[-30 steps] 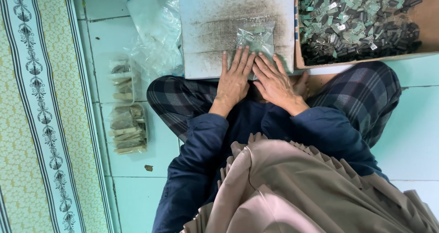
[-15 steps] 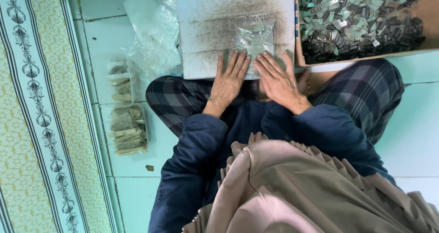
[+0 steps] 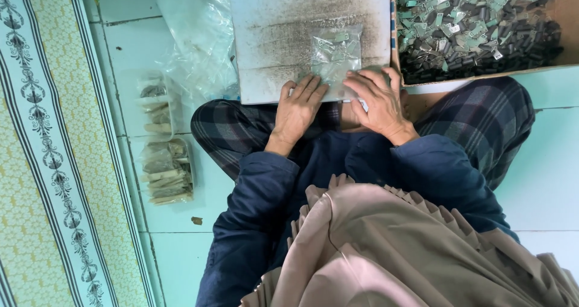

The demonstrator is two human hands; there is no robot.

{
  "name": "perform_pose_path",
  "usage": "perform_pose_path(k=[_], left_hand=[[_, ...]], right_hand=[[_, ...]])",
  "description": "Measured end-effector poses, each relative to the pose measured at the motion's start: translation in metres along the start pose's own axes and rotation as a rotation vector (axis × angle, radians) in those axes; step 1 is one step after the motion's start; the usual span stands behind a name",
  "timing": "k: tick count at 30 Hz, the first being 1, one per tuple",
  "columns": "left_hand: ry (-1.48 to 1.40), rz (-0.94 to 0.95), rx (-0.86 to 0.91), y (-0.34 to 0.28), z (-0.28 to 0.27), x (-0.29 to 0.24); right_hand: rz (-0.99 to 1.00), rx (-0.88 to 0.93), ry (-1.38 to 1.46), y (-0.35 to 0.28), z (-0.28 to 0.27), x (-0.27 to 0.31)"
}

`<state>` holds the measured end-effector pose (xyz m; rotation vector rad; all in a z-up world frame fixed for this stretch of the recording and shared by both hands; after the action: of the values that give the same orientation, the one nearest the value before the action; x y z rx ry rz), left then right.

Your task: Picking small metal components from a box and placing them into small plastic bags on the floor.

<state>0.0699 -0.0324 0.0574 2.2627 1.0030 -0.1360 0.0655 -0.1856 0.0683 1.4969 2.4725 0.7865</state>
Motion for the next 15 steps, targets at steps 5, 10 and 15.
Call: perform_pose_path(k=[5,10,15], left_hand=[[-0.117,-0.102,-0.027,0.003,-0.005,0.019],[-0.281,-0.311,-0.116,0.008,-0.010,0.044],[-0.222,-0.356,-0.185,0.013,-0.013,0.042]], right_hand=[[0.095,-0.026,0.143,0.005,0.000,-0.015],[0.487,0.079,0.222,0.009,-0.005,-0.035],[0.466,-0.156,0.223,0.018,-0.005,-0.029]])
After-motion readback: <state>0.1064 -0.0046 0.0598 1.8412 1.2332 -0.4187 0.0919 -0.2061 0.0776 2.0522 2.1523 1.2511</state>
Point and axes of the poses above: each hand's wrist, its own y-axis towards the middle knuckle, its own z-axis out of the palm, x = y × z, the point moved 10 cm from there along y, towards the middle knuckle, and after that the axes turned 13 degrees about -y, right-handed, at the moved point
